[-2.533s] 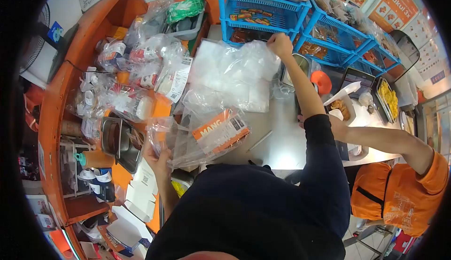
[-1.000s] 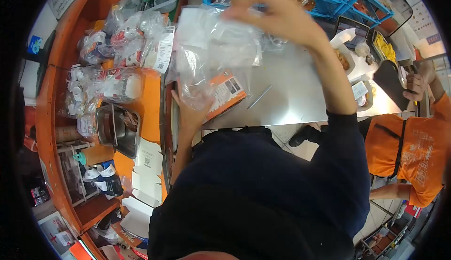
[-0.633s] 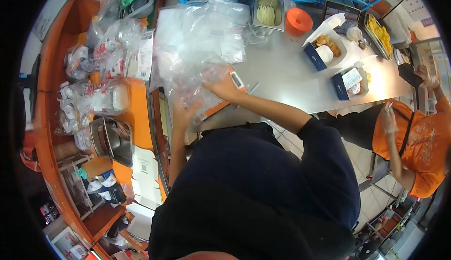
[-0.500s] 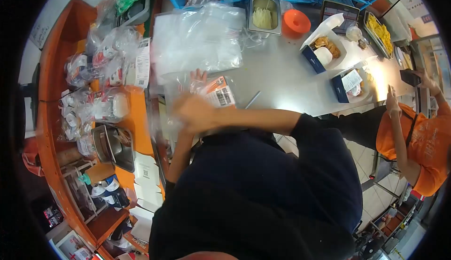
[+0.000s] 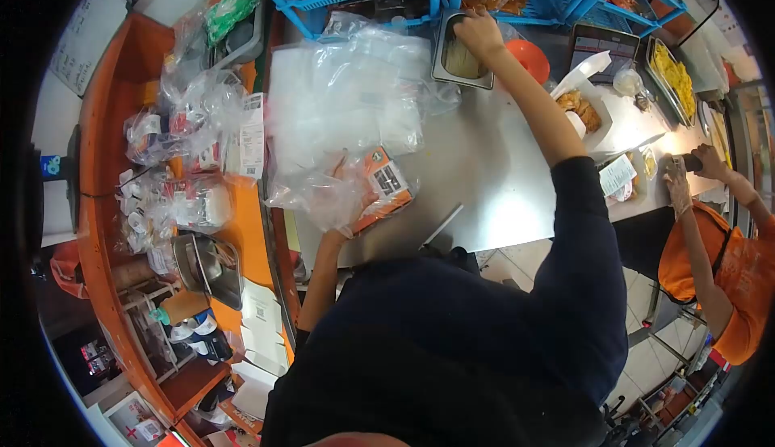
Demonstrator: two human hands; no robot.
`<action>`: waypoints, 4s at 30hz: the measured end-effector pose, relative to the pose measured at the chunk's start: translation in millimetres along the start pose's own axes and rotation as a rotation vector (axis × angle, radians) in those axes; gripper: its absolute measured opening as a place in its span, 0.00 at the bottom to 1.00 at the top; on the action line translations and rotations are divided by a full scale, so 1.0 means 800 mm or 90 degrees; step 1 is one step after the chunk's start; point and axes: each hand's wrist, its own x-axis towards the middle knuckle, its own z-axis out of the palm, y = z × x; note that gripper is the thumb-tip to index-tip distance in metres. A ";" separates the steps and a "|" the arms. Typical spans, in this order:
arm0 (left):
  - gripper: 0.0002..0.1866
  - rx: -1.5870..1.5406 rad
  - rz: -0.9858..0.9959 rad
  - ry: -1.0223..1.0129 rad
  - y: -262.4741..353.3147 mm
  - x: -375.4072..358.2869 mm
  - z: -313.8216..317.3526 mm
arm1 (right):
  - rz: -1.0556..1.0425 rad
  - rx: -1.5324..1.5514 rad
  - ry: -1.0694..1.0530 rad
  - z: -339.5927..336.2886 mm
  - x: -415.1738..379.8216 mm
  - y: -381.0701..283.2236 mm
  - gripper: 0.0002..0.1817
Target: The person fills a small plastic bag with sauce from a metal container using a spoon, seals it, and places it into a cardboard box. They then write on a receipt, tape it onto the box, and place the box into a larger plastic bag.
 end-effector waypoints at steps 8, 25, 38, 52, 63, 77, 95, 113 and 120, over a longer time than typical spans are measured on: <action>0.19 0.467 0.232 0.228 0.058 -0.013 -0.018 | 0.040 0.001 0.138 -0.072 -0.039 0.024 0.02; 0.21 -0.070 -0.083 0.363 0.021 -0.049 -0.028 | -0.277 0.766 0.328 -0.189 -0.198 -0.362 0.09; 0.15 0.388 0.248 0.402 -0.021 -0.073 -0.031 | 0.091 0.914 0.198 -0.178 -0.210 -0.362 0.09; 0.19 -0.338 -0.073 0.212 -0.004 -0.070 -0.038 | 0.194 1.552 -0.078 -0.158 -0.194 -0.361 0.18; 0.17 0.066 0.155 0.157 -0.016 -0.068 -0.061 | 0.203 1.530 -0.153 -0.155 -0.187 -0.351 0.12; 0.17 -0.160 -0.126 0.329 0.024 -0.050 -0.056 | -0.163 1.162 -0.237 -0.227 -0.250 -0.368 0.03; 0.19 -0.317 -0.045 0.305 -0.001 -0.069 -0.034 | 0.132 1.244 0.014 -0.143 -0.169 -0.311 0.03; 0.26 0.419 0.119 0.192 -0.083 -0.036 -0.045 | 0.010 0.409 0.095 -0.023 -0.031 0.024 0.03; 0.30 0.322 0.020 0.093 -0.117 -0.028 -0.059 | 0.127 0.685 0.077 -0.055 -0.059 0.000 0.05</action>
